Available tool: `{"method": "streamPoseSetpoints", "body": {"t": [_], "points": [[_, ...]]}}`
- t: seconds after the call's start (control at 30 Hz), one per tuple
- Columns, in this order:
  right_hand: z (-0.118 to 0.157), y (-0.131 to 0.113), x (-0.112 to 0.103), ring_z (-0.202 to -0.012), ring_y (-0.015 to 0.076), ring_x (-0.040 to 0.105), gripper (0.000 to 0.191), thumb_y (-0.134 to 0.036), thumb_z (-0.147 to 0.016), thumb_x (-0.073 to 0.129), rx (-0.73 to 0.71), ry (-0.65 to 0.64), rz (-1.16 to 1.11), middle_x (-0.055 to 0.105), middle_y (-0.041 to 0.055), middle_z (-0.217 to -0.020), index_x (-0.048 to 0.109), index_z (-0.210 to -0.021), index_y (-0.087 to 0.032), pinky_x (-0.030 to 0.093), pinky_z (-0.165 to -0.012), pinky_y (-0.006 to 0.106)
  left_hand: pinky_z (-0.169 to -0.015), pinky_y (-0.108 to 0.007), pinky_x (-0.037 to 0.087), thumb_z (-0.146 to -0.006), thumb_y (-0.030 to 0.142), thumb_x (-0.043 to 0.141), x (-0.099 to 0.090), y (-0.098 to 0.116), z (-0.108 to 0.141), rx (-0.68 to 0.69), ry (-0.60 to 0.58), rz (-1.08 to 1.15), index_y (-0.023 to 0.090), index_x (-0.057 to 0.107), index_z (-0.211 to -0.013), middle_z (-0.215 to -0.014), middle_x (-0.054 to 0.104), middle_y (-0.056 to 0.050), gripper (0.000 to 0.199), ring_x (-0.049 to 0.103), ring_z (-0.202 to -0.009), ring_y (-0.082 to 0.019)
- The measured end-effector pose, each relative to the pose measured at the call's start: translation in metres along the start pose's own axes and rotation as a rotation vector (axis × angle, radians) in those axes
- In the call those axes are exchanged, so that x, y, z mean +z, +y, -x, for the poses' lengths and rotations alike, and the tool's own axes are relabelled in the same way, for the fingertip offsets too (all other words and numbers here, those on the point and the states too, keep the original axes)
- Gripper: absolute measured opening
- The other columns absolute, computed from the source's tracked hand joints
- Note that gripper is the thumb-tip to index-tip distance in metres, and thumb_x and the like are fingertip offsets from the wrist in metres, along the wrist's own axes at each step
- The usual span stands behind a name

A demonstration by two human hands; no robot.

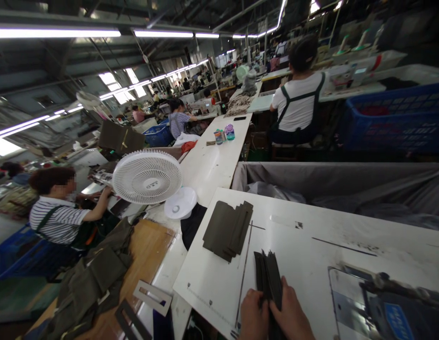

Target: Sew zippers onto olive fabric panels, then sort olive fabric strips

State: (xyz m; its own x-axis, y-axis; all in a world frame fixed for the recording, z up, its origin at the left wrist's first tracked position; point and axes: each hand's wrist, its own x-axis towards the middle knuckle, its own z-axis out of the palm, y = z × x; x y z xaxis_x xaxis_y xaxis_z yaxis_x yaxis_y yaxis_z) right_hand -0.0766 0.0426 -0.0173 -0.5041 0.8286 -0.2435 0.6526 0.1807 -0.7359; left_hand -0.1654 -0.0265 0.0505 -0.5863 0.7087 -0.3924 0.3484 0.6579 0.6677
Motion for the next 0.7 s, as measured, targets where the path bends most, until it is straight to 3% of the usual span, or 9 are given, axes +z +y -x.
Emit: {"method": "streamPoseSetpoints", "body": {"t": [0.13,0.37,0.53,0.7], "points": [[0.002,0.001,-0.005,-0.113,0.0313,0.047,0.064,-0.033,-0.078,0.027,-0.02,-0.001,0.016,0.042,0.0183,-0.116,0.015,-0.134,-0.004,0.043,-0.089,0.04,-0.077,-0.03,0.044,-0.079,0.006,0.046,-0.002,0.005,0.003,0.01,0.005,0.006,0.013,0.062,-0.092,-0.091,0.061,-0.008,0.022,0.057,-0.082,-0.019],[0.018,-0.008,-0.02,-0.112,0.0283,0.048,0.059,-0.031,-0.084,0.027,0.0,0.025,0.049,0.042,0.0132,-0.121,0.011,-0.138,-0.016,0.045,-0.085,0.039,-0.082,-0.027,0.043,-0.081,0.009,0.043,0.0,0.013,0.016,0.067,0.001,0.062,0.016,0.06,-0.096,-0.096,0.06,-0.006,0.024,0.055,-0.089,-0.017],[0.02,-0.012,-0.015,-0.112,0.0323,0.045,0.06,-0.036,-0.084,0.028,0.013,0.001,0.076,0.043,0.017,-0.115,0.018,-0.134,-0.005,0.044,-0.088,0.042,-0.085,-0.03,0.043,-0.081,0.009,0.042,0.001,0.006,0.016,0.014,0.009,0.079,0.015,0.06,-0.096,-0.096,0.06,-0.007,0.024,0.056,-0.091,-0.018],[0.02,-0.01,-0.012,-0.115,0.0319,0.043,0.061,-0.036,-0.083,0.03,0.005,-0.014,0.091,0.043,0.0162,-0.115,0.015,-0.135,-0.008,0.044,-0.088,0.042,-0.089,-0.03,0.042,-0.082,0.011,0.043,0.003,0.005,0.014,-0.016,0.006,0.077,0.014,0.059,-0.1,-0.1,0.059,-0.008,0.024,0.055,-0.095,-0.019]]}}
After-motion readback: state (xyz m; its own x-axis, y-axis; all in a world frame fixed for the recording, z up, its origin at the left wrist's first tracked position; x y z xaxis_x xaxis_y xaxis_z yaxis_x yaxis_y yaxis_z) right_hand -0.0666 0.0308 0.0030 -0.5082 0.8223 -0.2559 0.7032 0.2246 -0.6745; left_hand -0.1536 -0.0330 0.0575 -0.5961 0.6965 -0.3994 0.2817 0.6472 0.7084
